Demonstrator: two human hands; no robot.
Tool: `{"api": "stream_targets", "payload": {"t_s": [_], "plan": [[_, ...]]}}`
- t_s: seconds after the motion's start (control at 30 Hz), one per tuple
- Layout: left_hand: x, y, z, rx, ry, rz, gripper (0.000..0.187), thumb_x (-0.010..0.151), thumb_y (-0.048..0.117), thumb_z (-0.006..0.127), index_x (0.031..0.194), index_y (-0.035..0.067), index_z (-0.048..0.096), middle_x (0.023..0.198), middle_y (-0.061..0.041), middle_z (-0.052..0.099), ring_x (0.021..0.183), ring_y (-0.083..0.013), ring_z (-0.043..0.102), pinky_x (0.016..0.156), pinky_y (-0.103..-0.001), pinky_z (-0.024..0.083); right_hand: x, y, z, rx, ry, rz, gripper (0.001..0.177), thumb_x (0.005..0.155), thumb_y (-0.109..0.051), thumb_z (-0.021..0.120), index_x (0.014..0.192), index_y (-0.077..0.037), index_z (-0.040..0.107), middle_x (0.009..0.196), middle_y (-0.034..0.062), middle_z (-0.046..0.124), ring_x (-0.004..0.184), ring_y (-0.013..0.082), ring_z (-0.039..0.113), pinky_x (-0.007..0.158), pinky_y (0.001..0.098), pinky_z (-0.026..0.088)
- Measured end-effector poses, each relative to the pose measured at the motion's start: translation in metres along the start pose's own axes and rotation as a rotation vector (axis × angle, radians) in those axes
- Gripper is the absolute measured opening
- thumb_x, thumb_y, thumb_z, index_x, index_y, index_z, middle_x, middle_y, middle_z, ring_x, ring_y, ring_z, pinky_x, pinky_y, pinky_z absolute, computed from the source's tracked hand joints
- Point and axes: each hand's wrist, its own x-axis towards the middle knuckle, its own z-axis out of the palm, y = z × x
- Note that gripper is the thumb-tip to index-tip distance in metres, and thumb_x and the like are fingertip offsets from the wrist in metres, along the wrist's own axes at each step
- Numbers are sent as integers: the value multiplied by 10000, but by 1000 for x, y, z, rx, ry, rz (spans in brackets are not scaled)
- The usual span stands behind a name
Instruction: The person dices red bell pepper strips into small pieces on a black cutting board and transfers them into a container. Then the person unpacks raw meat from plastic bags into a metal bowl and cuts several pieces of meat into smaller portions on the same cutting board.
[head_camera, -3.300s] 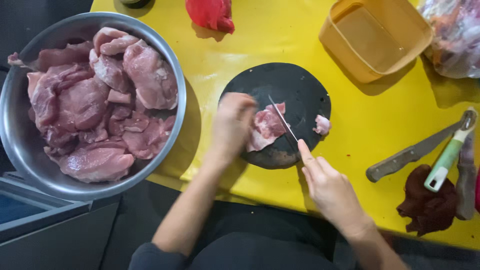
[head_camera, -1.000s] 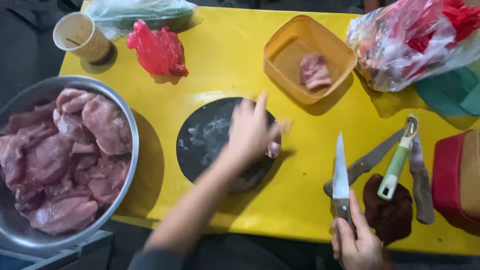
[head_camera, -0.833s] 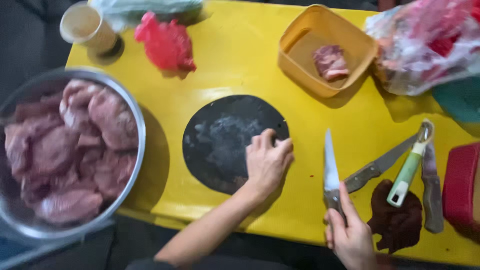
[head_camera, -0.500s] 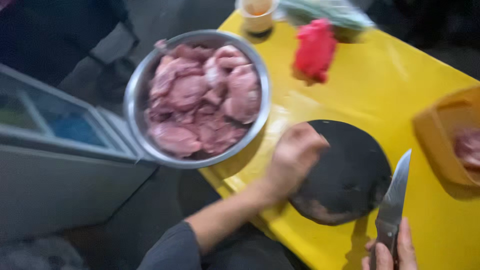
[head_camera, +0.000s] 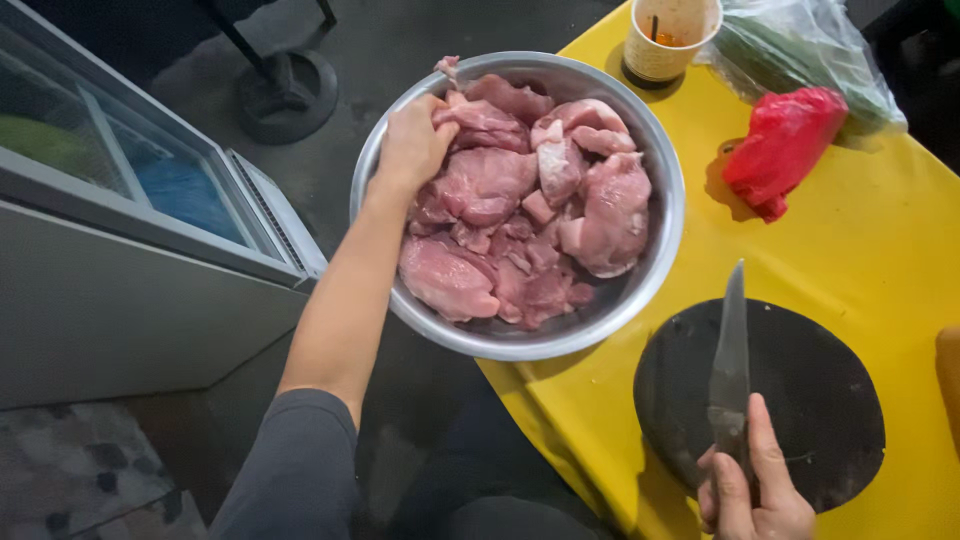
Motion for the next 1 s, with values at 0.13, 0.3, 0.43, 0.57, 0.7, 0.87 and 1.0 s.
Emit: {"api": "stream_targets", "payload": {"t_s": [0.13,0.3,0.43,0.57,0.7,0.87,1.0], "plan": [[-2,13,-29,-615,-199,-269,174,942,143,766,1095,60,752,879,-25,749,805,-163,699,741,-348,564,5,2,11,32,34,4,709,970,37,516,1658,-93,408,817,141,652,456,112,510,423,257,432],[-33,100,-75,-1269,-373,-337,189,838,-2,750,960,121,673,814,-16,699,619,-109,642,509,-279,512,-4,-11,11,43,41,35,712,982,65,505,1674,-70,402,849,154,669,487,131,535,430,276,443],[-58,184,-81,-1180,-474,98,315,825,-49,781,1085,79,658,1060,-31,629,1003,-173,620,836,-307,471,-8,-33,7,123,69,99,714,955,59,470,1646,-87,366,860,145,665,522,152,544,490,300,471],[-100,254,-24,-886,-545,660,324,838,28,798,1115,119,657,1121,-17,636,1126,-203,643,1011,-326,531,-26,-39,-25,96,224,152,712,1011,-11,425,1679,-169,240,885,124,629,534,154,566,462,309,500],[-156,286,65,-669,-889,713,456,776,209,878,1168,118,665,1155,-136,604,1093,-321,625,943,-388,523,-60,-23,-64,188,335,174,690,1040,-53,425,1697,-189,262,942,80,599,577,125,546,498,271,487],[-211,284,132,-416,-813,322,654,708,300,853,1244,48,574,1104,-189,653,1021,-375,664,866,-438,532,-97,13,-81,179,342,303,735,984,-39,481,1665,-204,262,921,64,606,561,118,546,461,267,473],[-230,293,166,-221,-624,423,423,863,296,760,1186,43,657,1130,-215,684,969,-421,680,832,-485,538,-106,27,-76,187,253,376,766,950,-32,526,1643,-211,253,854,65,613,542,116,544,463,278,494]]}}
